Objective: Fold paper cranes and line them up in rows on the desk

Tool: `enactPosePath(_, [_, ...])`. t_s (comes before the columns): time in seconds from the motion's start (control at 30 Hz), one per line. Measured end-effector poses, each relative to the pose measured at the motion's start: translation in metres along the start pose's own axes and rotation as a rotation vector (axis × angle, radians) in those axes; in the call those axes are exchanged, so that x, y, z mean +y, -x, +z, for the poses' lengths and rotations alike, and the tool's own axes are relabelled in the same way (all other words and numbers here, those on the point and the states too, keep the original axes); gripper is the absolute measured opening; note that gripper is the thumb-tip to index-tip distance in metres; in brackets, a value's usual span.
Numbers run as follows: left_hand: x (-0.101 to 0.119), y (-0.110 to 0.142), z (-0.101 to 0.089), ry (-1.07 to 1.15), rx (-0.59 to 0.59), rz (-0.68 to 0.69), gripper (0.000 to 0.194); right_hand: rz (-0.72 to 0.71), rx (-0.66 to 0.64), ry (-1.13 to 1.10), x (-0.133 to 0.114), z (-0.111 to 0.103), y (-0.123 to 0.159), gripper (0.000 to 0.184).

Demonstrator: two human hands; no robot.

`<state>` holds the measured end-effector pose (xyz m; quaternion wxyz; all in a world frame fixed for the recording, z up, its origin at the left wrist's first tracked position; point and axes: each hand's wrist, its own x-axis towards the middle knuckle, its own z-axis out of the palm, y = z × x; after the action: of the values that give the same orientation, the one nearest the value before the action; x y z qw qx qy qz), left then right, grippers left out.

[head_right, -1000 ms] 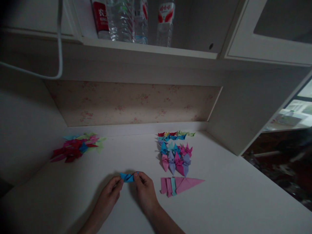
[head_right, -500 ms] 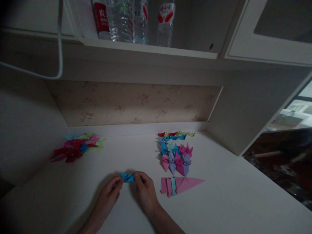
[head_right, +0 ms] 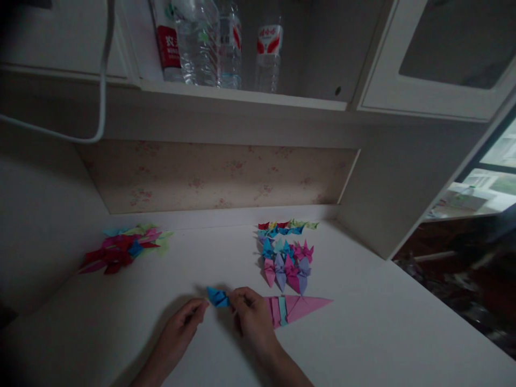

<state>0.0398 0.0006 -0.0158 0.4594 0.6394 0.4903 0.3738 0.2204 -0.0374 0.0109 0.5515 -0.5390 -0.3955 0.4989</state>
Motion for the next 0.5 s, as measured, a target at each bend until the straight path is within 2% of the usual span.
enactPosePath(0.07, [0.000, 0.001, 0.001, 0.002, -0.001, -0.032, 0.046, -0.050, 0.022, 0.041, -0.022, -0.026, -0.004, 0.034])
enactPosePath(0.13, [-0.001, 0.001, 0.002, -0.008, 0.016, -0.059, 0.047, -0.119, 0.103, 0.059, -0.047, -0.063, -0.017, 0.034])
enactPosePath(0.23, [-0.003, -0.001, 0.004, -0.043, 0.022, -0.048, 0.047, -0.238, 0.268, 0.171, -0.081, -0.138, -0.055, 0.032])
enactPosePath(0.3, [-0.005, -0.003, 0.005, -0.069, 0.023, -0.050, 0.047, -0.234, 0.401, 0.255, -0.097, -0.191, -0.086, 0.032])
enactPosePath(0.4, [-0.010, -0.006, 0.006, -0.099, 0.023, -0.084, 0.047, -0.156, 0.584, 0.337, -0.104, -0.259, -0.126, 0.026])
enactPosePath(0.5, [-0.014, -0.010, 0.005, -0.104, 0.020, -0.112, 0.048, -0.087, 0.652, 0.401, -0.093, -0.299, -0.152, 0.019])
